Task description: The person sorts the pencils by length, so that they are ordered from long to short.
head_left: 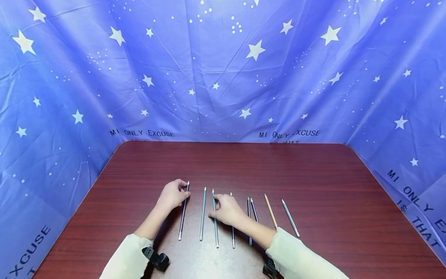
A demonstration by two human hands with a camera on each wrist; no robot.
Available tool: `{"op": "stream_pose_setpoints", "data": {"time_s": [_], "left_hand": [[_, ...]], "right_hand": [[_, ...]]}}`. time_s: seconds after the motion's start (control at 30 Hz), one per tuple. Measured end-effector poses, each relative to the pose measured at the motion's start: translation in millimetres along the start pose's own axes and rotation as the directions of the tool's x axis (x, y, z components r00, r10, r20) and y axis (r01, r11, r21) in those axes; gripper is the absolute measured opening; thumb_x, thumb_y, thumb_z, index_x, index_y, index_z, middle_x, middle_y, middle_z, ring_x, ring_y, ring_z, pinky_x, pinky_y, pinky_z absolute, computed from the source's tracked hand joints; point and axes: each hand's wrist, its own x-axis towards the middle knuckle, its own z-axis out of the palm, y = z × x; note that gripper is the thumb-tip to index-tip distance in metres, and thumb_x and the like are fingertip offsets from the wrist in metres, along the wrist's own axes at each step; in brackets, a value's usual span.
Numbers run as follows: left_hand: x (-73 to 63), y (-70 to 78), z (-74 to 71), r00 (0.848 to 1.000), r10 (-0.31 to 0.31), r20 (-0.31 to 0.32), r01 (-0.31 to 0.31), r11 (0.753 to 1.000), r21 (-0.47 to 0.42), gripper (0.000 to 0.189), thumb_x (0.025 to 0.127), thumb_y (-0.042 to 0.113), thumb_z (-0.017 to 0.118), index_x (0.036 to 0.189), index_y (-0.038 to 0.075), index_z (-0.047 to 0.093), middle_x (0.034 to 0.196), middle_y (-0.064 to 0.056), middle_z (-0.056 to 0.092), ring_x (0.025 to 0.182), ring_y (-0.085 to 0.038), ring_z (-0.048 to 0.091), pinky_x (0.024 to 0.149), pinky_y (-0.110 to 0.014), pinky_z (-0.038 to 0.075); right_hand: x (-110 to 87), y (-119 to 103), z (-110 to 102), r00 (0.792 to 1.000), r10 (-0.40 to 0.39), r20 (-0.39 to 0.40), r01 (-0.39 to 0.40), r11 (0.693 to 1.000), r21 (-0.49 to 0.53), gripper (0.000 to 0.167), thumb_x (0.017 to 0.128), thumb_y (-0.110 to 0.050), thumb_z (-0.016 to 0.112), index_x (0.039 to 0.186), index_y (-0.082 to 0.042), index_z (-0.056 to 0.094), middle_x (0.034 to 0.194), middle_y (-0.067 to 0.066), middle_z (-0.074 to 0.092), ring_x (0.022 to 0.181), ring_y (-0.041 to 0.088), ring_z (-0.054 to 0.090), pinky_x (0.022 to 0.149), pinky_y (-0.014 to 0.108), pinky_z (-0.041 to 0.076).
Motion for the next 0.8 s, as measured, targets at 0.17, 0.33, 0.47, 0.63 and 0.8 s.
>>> {"op": "stream_pose_setpoints", "data": {"time_s": [0.17, 0.33, 0.47, 0.63, 0.8], "left_hand": [[-0.1, 1.0, 0.2, 1.000, 0.007, 0.003, -0.007, 1.000, 0.002, 0.030, 0.080, 0.009, 0.069, 0.107, -0.001, 0.060, 0.073, -0.004, 0.054, 0.047, -0.009, 0.051, 0.042, -0.022, 0.051], [-1.0, 1.3, 0.3, 1.000, 0.000, 0.008, 0.000, 1.000, 0.002, 0.029, 0.081, 0.008, 0.068, 0.108, -0.001, 0.059, 0.075, -0.005, 0.053, 0.051, -0.010, 0.053, 0.044, -0.022, 0.053], [-1.3, 2.2, 0.5, 1.000, -0.006, 0.012, 0.006, 1.000, -0.006, 0.029, 0.082, 0.007, 0.067, 0.109, -0.001, 0.059, 0.075, -0.005, 0.053, 0.055, -0.011, 0.054, 0.046, -0.023, 0.055], [-1.4, 3.1, 0.7, 1.000, -0.008, 0.017, 0.008, 1.000, -0.008, 0.028, 0.083, 0.006, 0.065, 0.109, -0.001, 0.059, 0.076, -0.006, 0.054, 0.057, -0.011, 0.055, 0.047, -0.023, 0.055], [-1.6, 1.8, 1.3, 1.000, -0.002, 0.010, 0.002, 1.000, -0.004, 0.028, 0.083, 0.006, 0.064, 0.109, -0.001, 0.059, 0.076, -0.006, 0.054, 0.057, -0.011, 0.055, 0.047, -0.023, 0.055]], "right_hand": [[-1.4, -1.3, 2.1, 1.000, 0.012, -0.006, -0.012, 1.000, 0.012, 0.062, 0.070, -0.016, 0.078, 0.123, 0.007, 0.055, 0.064, -0.005, 0.052, 0.057, 0.004, 0.045, 0.056, 0.018, 0.043], [-2.6, -1.8, 3.8, 1.000, 0.024, 0.007, -0.025, 0.999, 0.028, 0.064, 0.070, -0.014, 0.078, 0.124, 0.008, 0.053, 0.063, -0.004, 0.052, 0.056, 0.004, 0.045, 0.054, 0.017, 0.043], [-3.0, -1.8, 3.4, 1.000, 0.025, 0.009, -0.025, 0.999, 0.040, 0.064, 0.070, -0.013, 0.079, 0.125, 0.008, 0.052, 0.062, -0.004, 0.052, 0.055, 0.004, 0.045, 0.053, 0.017, 0.043], [-3.4, -1.6, 2.0, 0.999, 0.041, 0.009, -0.042, 0.997, 0.065, 0.062, 0.071, -0.009, 0.077, 0.126, 0.007, 0.052, 0.061, -0.004, 0.052, 0.054, 0.004, 0.046, 0.051, 0.016, 0.043], [-3.7, -3.0, 1.0, 0.999, 0.052, -0.004, -0.052, 0.997, 0.065, 0.057, 0.071, -0.004, 0.073, 0.124, 0.006, 0.054, 0.060, -0.005, 0.051, 0.054, 0.003, 0.045, 0.049, 0.015, 0.041]]}}
